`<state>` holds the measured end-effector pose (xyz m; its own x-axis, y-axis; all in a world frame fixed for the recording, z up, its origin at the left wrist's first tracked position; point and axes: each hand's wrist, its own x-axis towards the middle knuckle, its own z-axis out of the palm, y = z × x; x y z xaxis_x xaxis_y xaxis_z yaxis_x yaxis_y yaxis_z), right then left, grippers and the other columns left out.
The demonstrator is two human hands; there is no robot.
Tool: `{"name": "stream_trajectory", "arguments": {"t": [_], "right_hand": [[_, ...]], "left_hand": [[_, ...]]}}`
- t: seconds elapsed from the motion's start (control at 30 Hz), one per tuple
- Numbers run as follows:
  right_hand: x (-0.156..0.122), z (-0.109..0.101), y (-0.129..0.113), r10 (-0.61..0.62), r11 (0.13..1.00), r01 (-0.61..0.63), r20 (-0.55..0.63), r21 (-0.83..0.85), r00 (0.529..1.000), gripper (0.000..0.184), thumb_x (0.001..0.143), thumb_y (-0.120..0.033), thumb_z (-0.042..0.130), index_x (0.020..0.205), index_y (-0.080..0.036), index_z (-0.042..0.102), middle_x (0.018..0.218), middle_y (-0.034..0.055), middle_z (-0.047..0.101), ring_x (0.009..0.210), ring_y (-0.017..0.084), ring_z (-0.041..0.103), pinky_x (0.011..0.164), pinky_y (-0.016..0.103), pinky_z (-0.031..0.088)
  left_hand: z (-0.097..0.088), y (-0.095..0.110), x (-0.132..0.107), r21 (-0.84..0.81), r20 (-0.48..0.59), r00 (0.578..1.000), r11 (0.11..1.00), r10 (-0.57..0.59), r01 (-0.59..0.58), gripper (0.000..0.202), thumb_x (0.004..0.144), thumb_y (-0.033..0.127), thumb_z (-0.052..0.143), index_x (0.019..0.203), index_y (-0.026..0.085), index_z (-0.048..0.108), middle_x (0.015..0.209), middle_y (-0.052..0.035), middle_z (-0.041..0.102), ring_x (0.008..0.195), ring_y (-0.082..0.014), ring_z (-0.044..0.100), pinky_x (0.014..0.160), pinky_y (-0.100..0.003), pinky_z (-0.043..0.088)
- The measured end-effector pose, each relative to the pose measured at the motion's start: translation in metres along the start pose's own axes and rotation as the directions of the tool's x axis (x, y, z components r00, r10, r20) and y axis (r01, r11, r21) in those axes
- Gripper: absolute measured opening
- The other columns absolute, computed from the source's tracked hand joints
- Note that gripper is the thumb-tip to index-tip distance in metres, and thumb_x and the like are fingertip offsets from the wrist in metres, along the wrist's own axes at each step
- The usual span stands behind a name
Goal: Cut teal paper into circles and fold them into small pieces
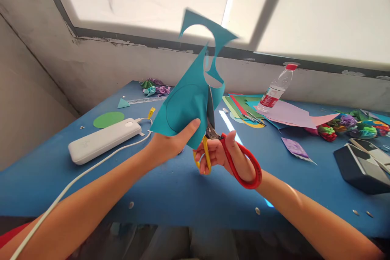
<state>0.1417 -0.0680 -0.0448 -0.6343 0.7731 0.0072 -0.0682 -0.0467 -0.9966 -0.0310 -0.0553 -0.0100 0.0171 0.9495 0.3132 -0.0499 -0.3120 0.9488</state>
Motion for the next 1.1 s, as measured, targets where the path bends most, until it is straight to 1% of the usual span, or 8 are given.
{"name": "stream_trajectory", "arguments": {"t": [0.1,0.2,0.37,0.43,0.57,0.67,0.83,1.1], "right_hand": [[-0.001,0.001,0.002,-0.01,1.0,0.01,-0.006,0.008,1.0,0.094,0.065,-0.088,0.013,0.099,-0.012,0.057,0.086,0.0104,0.054,0.07,0.018,0.057,0.066,0.033,0.046],[-0.004,0.001,0.006,-0.059,0.998,0.059,0.001,-0.039,0.998,0.093,0.069,-0.085,0.01,0.103,-0.012,0.058,0.091,0.0115,0.056,0.073,0.019,0.057,0.07,0.034,0.046],[-0.006,0.001,0.013,-0.076,0.994,0.075,-0.004,-0.078,0.997,0.093,0.072,-0.082,0.009,0.11,-0.012,0.057,0.098,0.0138,0.057,0.081,0.021,0.057,0.073,0.036,0.047],[-0.005,0.002,0.014,-0.093,0.994,0.092,-0.015,-0.055,0.996,0.092,0.072,-0.083,0.01,0.11,-0.013,0.057,0.104,0.0153,0.056,0.088,0.023,0.056,0.073,0.036,0.047],[-0.003,0.004,0.015,-0.162,0.987,0.162,-0.005,-0.002,0.987,0.084,0.073,-0.082,0.019,0.111,-0.016,0.056,0.117,0.0146,0.051,0.11,0.026,0.047,0.081,0.036,0.045],[-0.002,0.007,0.015,-0.156,0.986,0.154,0.03,0.061,0.987,0.083,0.071,-0.083,0.023,0.112,-0.018,0.054,0.118,0.0145,0.051,0.111,0.027,0.047,0.079,0.036,0.046],[-0.001,0.004,0.015,-0.113,0.991,0.113,-0.001,0.074,0.994,0.083,0.07,-0.084,0.02,0.104,-0.017,0.056,0.11,0.0136,0.056,0.097,0.025,0.055,0.073,0.035,0.047],[0.005,-0.011,0.014,-0.101,0.987,0.113,-0.107,0.116,0.989,0.08,0.069,-0.085,0.024,0.087,-0.015,0.057,0.098,0.013,0.06,0.082,0.021,0.057,0.062,0.03,0.047]], "left_hand": [[0.002,-0.001,0.0,0.135,0.031,0.988,0.979,0.151,-0.154,0.017,0.073,0.03,0.07,0.087,0.021,0.067,0.076,-0.0028,0.071,0.095,-0.0265,0.064,0.094,-0.035,0.049],[0.004,-0.003,0.001,0.183,0.011,0.985,0.968,0.174,-0.173,0.015,0.074,0.033,0.068,0.083,0.02,0.067,0.076,-0.0031,0.071,0.094,-0.0257,0.065,0.088,-0.034,0.051],[0.008,-0.005,0.0,0.234,0.025,0.999,0.971,0.042,-0.047,0.022,0.076,0.04,0.064,0.073,0.018,0.065,0.059,-0.0023,0.067,0.061,-0.0213,0.065,0.054,-0.03,0.052],[0.009,-0.004,-0.001,0.248,0.016,1.0,0.969,0.009,-0.013,0.024,0.076,0.041,0.063,0.069,0.018,0.064,0.054,-0.002,0.065,0.055,-0.0206,0.064,0.049,-0.03,0.05],[0.008,-0.003,-0.004,0.287,-0.005,0.996,0.954,0.09,-0.085,0.02,0.073,0.04,0.067,0.074,0.02,0.067,0.069,-0.0045,0.071,0.076,-0.0252,0.068,0.066,-0.034,0.055],[0.008,-0.004,-0.005,0.322,0.033,0.989,0.935,0.143,-0.146,0.016,0.073,0.039,0.067,0.077,0.023,0.068,0.074,-0.0038,0.073,0.089,-0.0261,0.066,0.077,-0.035,0.055],[0.009,-0.005,-0.003,0.39,0.053,0.987,0.907,0.151,-0.159,0.019,0.07,0.04,0.068,0.066,0.022,0.065,0.062,-0.002,0.069,0.069,-0.0246,0.067,0.065,-0.033,0.055],[0.034,-0.013,0.005,0.337,0.018,0.969,0.911,0.248,-0.239,0.012,0.074,0.034,0.066,0.076,0.022,0.067,0.079,-0.0028,0.072,0.076,-0.0221,0.066,0.072,-0.031,0.054]]}}
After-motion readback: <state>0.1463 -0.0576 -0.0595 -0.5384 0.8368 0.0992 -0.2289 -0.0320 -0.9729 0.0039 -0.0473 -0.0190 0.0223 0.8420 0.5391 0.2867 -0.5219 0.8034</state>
